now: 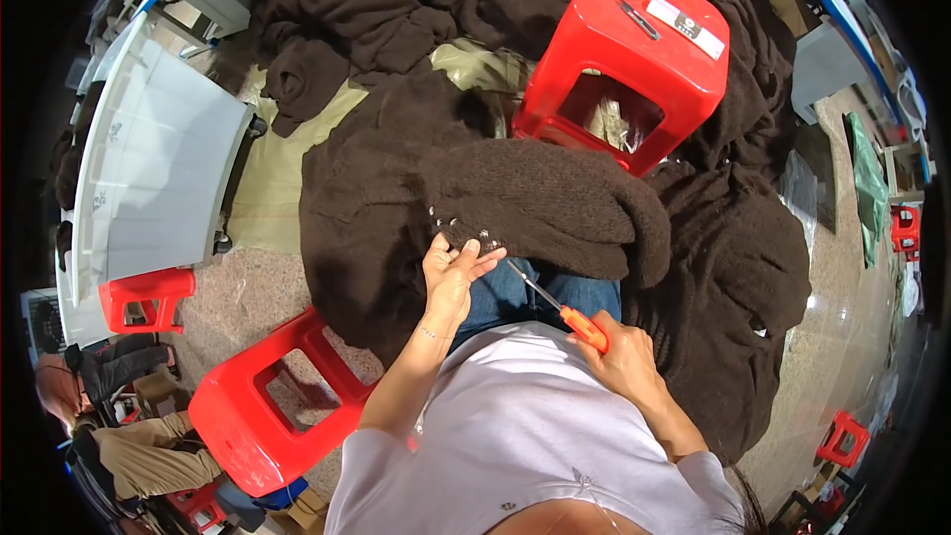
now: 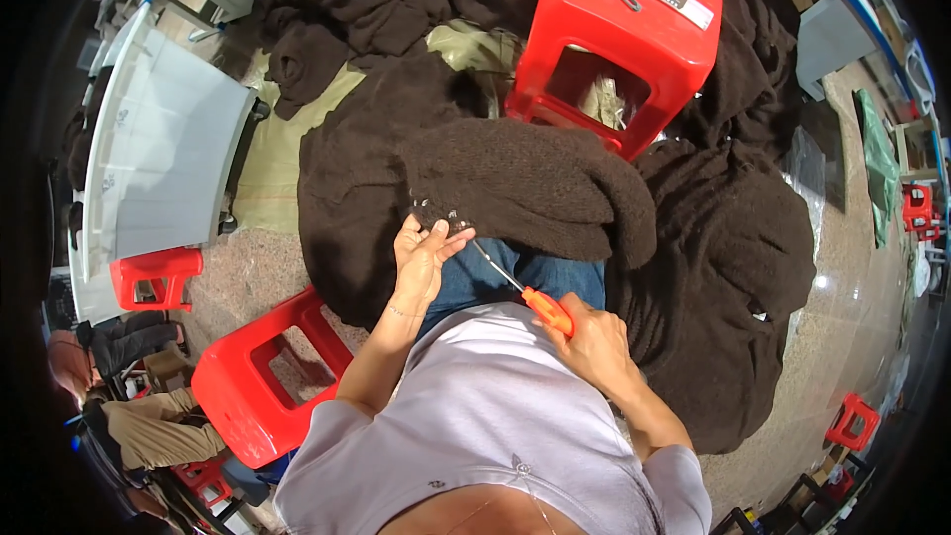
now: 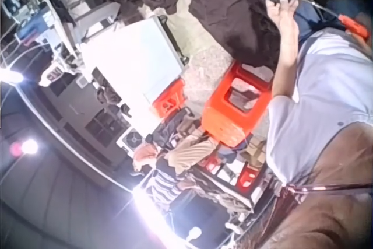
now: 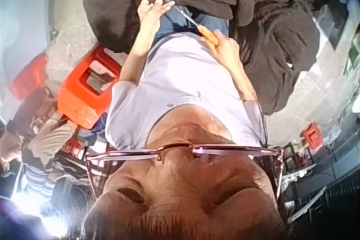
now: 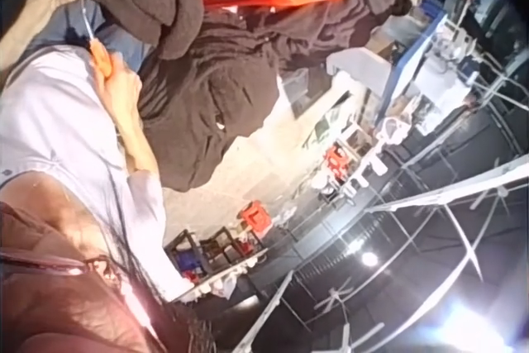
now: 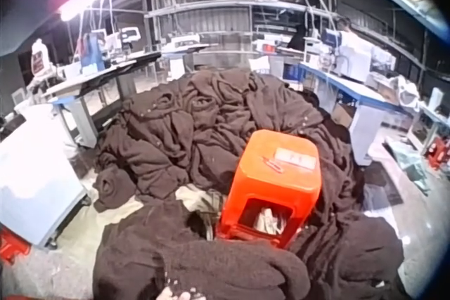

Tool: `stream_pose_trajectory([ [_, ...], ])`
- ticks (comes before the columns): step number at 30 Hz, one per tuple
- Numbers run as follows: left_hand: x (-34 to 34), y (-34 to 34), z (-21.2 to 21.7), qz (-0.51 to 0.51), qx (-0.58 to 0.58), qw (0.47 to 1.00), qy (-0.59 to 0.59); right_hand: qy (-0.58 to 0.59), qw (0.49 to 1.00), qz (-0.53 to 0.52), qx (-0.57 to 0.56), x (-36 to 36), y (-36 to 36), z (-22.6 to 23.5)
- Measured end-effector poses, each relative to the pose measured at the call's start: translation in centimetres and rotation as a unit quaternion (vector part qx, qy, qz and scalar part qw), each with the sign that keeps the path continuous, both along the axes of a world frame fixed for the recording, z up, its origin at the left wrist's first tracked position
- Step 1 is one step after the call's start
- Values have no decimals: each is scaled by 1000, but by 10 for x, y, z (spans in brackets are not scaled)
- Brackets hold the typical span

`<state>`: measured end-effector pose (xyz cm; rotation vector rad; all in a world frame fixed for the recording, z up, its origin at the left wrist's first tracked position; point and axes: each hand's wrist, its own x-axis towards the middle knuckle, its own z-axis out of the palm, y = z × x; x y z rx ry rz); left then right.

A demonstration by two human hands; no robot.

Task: Trimming excess or loose threads from brown fabric pieces using thread snips.

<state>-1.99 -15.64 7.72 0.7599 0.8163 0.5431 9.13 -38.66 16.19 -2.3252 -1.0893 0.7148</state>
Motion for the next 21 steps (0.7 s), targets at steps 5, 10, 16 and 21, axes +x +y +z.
stream_pose_trajectory([
  [5, -23, -9, -5, -449, 130, 884, 6, 85, 980, -112, 141, 1, 8, -2],
  [10, -31, 54, 27, -483, 10, 870, 103, 10, 963, -205, 176, 25, 8, 2],
  [16, -31, 124, -69, -42, -165, 926, 337, 20, 966, -192, 170, 26, 14, -8],
  [21, 31, 169, -36, 86, -37, 996, -4, 18, 980, -156, 125, 24, 20, -13],
])
